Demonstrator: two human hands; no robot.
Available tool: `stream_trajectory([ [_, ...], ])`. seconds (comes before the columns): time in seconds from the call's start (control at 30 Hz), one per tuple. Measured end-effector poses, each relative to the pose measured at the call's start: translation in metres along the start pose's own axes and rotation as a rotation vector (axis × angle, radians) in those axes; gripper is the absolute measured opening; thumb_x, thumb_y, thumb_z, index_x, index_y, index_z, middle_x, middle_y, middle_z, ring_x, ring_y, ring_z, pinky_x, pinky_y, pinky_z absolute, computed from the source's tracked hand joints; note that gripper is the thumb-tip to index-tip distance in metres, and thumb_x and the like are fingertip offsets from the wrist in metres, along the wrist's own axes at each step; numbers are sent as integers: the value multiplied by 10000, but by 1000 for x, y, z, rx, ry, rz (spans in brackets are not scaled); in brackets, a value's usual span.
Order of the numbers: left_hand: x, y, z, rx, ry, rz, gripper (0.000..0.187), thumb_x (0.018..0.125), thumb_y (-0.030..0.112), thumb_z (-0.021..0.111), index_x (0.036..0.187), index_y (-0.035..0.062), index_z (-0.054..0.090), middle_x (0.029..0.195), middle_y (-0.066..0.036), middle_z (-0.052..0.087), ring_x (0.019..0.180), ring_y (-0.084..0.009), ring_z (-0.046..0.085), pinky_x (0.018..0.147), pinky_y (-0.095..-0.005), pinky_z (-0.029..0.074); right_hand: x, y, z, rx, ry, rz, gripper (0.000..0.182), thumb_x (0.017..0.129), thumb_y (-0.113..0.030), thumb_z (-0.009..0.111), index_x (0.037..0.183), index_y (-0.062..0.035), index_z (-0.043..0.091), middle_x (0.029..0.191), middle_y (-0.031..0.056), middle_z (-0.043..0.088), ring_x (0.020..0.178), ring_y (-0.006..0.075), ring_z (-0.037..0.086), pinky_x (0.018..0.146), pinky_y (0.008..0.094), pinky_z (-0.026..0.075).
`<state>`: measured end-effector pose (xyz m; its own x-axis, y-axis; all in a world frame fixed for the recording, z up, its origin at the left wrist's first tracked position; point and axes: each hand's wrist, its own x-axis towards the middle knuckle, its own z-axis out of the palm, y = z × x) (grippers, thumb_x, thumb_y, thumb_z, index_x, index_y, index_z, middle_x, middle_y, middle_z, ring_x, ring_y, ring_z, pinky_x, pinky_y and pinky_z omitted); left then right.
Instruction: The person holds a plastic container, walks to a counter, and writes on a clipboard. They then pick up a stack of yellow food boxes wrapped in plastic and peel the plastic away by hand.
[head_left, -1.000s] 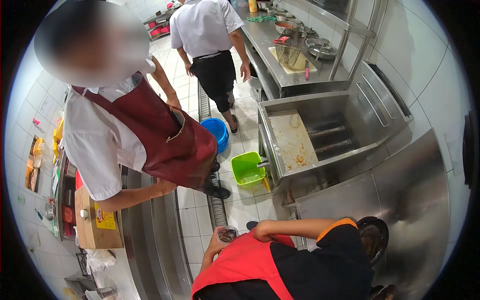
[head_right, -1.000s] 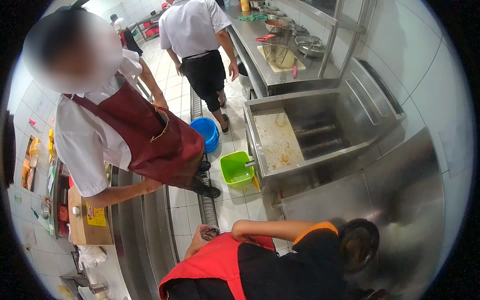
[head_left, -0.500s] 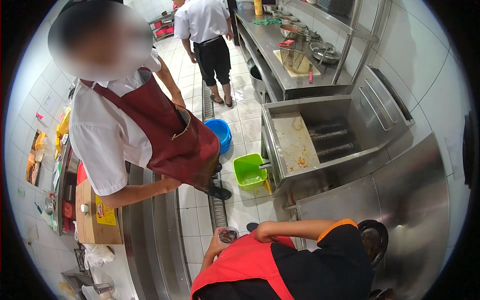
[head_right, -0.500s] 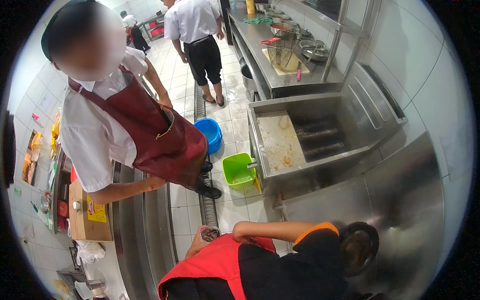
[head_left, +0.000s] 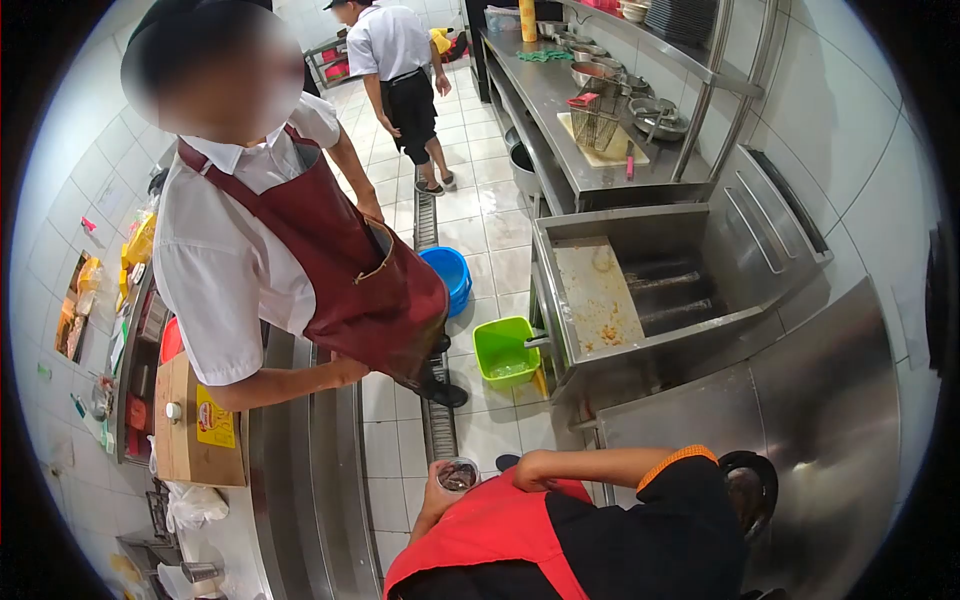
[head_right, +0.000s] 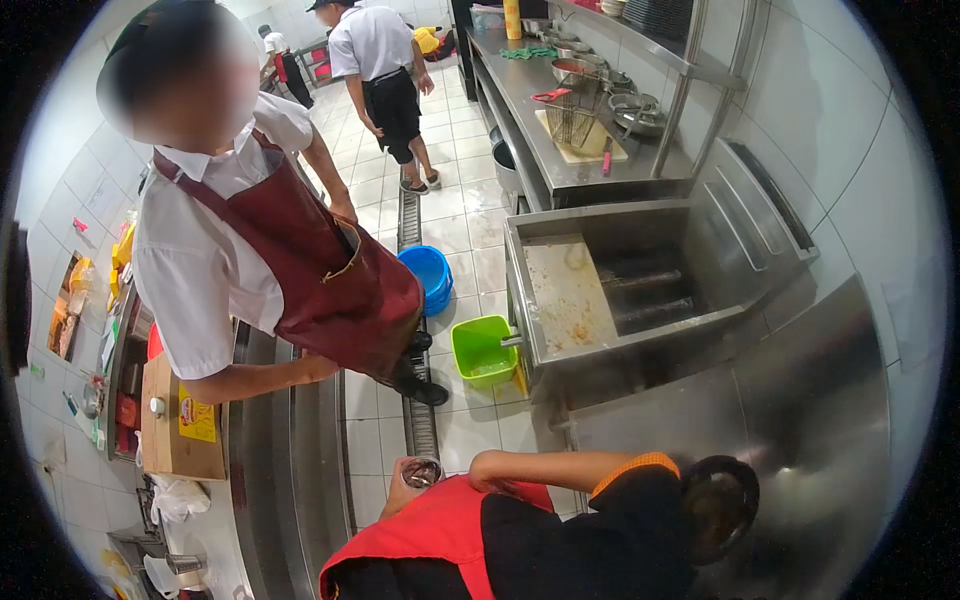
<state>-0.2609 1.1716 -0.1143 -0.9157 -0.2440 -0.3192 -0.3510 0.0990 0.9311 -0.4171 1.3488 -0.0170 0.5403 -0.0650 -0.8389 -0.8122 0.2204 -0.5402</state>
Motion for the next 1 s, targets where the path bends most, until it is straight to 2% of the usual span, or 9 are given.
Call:
stream_trajectory([
  [0.3,6,67,-6,-168,68,245,862,519,106,904,1214,40,399,1174,-125,540,1116,-234,539,995,-371,428,27,15,4,18,60,-26,356,689,-115,728,993,59,665,938,195,693,844,313,686,684,423,557],
  [0.6,14,68,-19,-195,206,332,906,495,119,902,1244,62,393,1211,-110,516,1147,-240,512,1009,-380,414,24,21,4,47,30,-35,410,664,-103,720,1051,17,660,942,175,696,825,313,684,651,424,558],
  [0.67,14,61,-21,-238,261,307,939,480,146,914,1247,57,379,1200,-119,524,1141,-252,519,1012,-387,413,26,31,2,-3,208,-368,434,641,-126,727,1049,7,664,864,161,702,800,341,679,673,443,550],
  [0.73,13,55,-24,-228,285,310,954,472,156,919,1248,54,373,1193,-124,526,1137,-256,521,1011,-389,414,-12,12,-7,-228,611,-3,497,650,-171,757,1108,-14,644,958,167,682,849,364,654,763,463,527],
  [0.8,9,51,-25,-206,325,305,980,456,179,930,1248,48,368,1182,-130,525,1126,-256,525,1007,-394,417,-90,-30,-5,-19,1186,34,613,698,-231,755,1252,-55,560,1164,189,597,1010,370,591,894,464,469],
  [0.87,0,61,-24,-243,353,288,970,461,178,926,1245,48,371,1180,-128,526,1123,-254,525,1002,-391,421,-128,-55,-12,-45,1864,-430,710,765,-253,721,1378,-59,417,1340,190,468,1192,358,490,996,424,402],
  [0.93,-7,56,-26,-205,398,269,944,471,168,912,1238,45,376,1176,-125,526,1112,-248,528,980,-385,440,-174,-93,-10,52,2252,-729,727,810,-252,686,1412,-28,345,1391,206,413,1289,354,406,1060,436,328],
  [0.97,-10,59,-25,-209,402,261,944,471,168,912,1238,45,376,1176,-125,526,1112,-248,528,980,-385,440,-174,-98,-12,58,2242,-730,727,810,-252,686,1412,-28,345,1391,206,413,1289,354,406,1060,436,328],
  [1.0,-13,63,-23,-277,442,241,936,471,162,908,1235,45,379,1176,-121,527,1109,-248,531,969,-385,448,-170,-103,-14,43,2459,-748,723,816,-267,665,1415,-24,340,1410,199,397,1313,354,371,1078,468,281],
])
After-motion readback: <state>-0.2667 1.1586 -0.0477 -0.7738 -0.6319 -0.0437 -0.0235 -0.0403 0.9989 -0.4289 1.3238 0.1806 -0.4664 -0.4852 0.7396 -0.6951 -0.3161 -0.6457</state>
